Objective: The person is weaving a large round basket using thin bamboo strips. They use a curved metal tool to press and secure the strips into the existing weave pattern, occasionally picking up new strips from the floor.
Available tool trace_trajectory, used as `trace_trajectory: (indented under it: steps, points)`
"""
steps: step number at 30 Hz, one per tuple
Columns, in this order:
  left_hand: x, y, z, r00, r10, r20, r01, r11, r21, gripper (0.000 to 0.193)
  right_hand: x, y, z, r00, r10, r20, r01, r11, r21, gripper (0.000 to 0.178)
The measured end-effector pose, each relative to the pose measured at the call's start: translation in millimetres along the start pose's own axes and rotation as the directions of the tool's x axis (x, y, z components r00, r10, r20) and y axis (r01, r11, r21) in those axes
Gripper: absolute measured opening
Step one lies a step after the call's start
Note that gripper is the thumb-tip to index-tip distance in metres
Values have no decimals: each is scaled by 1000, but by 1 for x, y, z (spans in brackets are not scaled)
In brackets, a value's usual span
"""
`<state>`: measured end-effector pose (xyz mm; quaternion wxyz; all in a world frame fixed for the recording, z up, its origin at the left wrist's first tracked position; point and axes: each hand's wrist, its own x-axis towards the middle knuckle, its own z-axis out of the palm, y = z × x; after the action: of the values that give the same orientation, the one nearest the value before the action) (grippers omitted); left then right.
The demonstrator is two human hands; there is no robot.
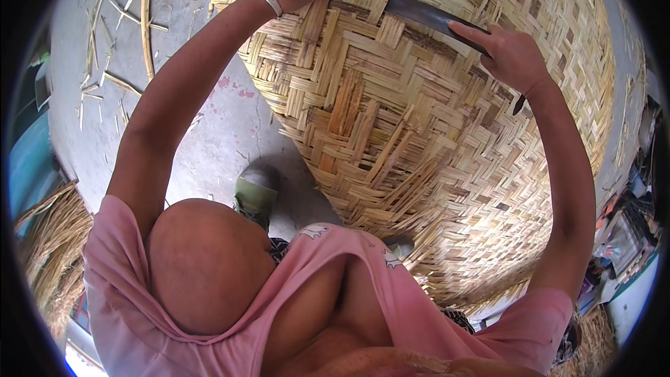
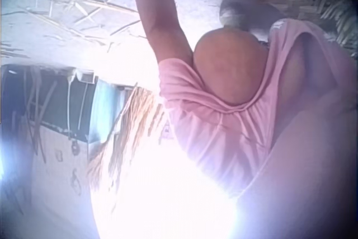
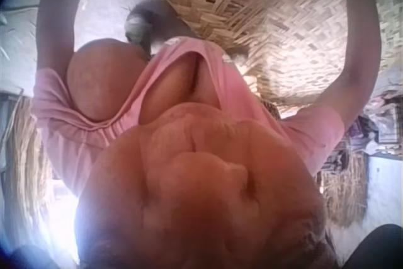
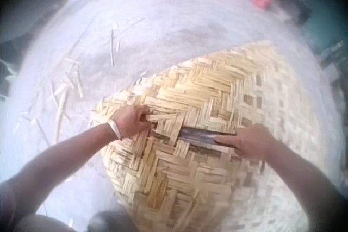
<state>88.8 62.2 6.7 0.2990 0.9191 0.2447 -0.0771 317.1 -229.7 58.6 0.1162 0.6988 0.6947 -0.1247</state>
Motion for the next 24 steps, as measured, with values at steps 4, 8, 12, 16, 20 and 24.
trace_trajectory:
  steps: [4, 8, 12, 16, 20, 24]
  points:
    - [4, -11, -3, 998, 55, 42, -55, 998, -18, 23, -3, -1, 7, 999, 27, 22, -27, 1000, -12, 79]
    - [2, -21, -6, 990, 130, 55, -123, 985, -118, 20, -3, 5, 25, 999, -3, -36, 2, 999, -35, 82]
    - [-1, -10, -7, 994, 86, 63, -81, 994, -76, 21, -3, 7, 28, 999, -24, -44, 22, 999, -41, 81]
    - [-3, -7, -3, 994, 103, 30, -104, 994, 28, 23, 0, 6, 23, 1000, -23, -20, 23, 999, -28, 79]
    - [2, -22, -3, 990, 126, 66, -112, 977, -182, 21, 3, 5, 0, 999, -22, 38, 22, 1000, -8, 76]
    - [5, -32, 2, 974, 213, 83, -163, 902, -400, 20, 12, -6, -8, 997, -5, 76, 1, 999, 52, 75]
